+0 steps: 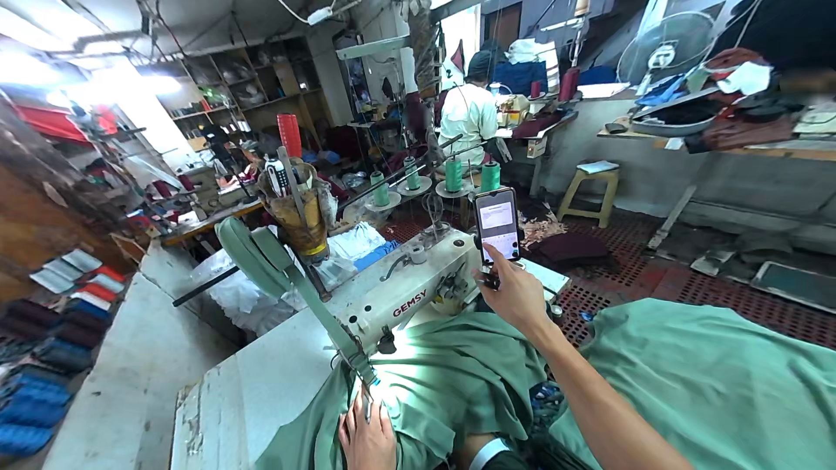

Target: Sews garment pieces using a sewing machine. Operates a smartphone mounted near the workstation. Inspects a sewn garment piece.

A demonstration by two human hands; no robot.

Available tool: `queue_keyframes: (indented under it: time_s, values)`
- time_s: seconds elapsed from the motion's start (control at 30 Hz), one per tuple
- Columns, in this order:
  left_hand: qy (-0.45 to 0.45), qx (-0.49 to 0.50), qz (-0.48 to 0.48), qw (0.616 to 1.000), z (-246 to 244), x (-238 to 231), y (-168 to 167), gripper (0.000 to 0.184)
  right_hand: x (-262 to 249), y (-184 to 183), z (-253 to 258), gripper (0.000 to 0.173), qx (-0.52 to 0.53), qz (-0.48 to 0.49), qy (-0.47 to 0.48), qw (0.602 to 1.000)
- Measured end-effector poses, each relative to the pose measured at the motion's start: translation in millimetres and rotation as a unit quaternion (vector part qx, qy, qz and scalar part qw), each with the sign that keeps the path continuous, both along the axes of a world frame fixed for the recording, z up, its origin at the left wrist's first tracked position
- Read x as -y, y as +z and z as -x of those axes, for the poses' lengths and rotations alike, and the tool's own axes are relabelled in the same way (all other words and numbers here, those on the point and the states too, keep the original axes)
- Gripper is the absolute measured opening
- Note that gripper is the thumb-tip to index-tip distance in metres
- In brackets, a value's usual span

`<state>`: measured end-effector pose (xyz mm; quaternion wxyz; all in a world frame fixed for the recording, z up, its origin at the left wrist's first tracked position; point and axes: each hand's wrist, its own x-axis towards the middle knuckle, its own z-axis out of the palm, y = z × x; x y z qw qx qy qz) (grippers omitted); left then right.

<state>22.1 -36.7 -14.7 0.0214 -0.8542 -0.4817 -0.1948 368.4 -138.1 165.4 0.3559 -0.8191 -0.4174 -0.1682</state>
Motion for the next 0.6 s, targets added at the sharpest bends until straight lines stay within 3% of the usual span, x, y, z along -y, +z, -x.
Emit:
queue_keyframes:
  time_s: [0.17,0.6]
  values:
    - [-0.001,0.010,-0.010,1.000,-0.7,0.4,-0.6,0.041,-1.8,-1.7,-0.1,0.063,-0.011,0.022,0.003,1.000]
    - [0.005,0.007,-0.004,1.000,1.5,0.8,-3.1,0.041,4.5,21.6,-21.0,0.072,-0.013,-0.039,-0.056,0.998]
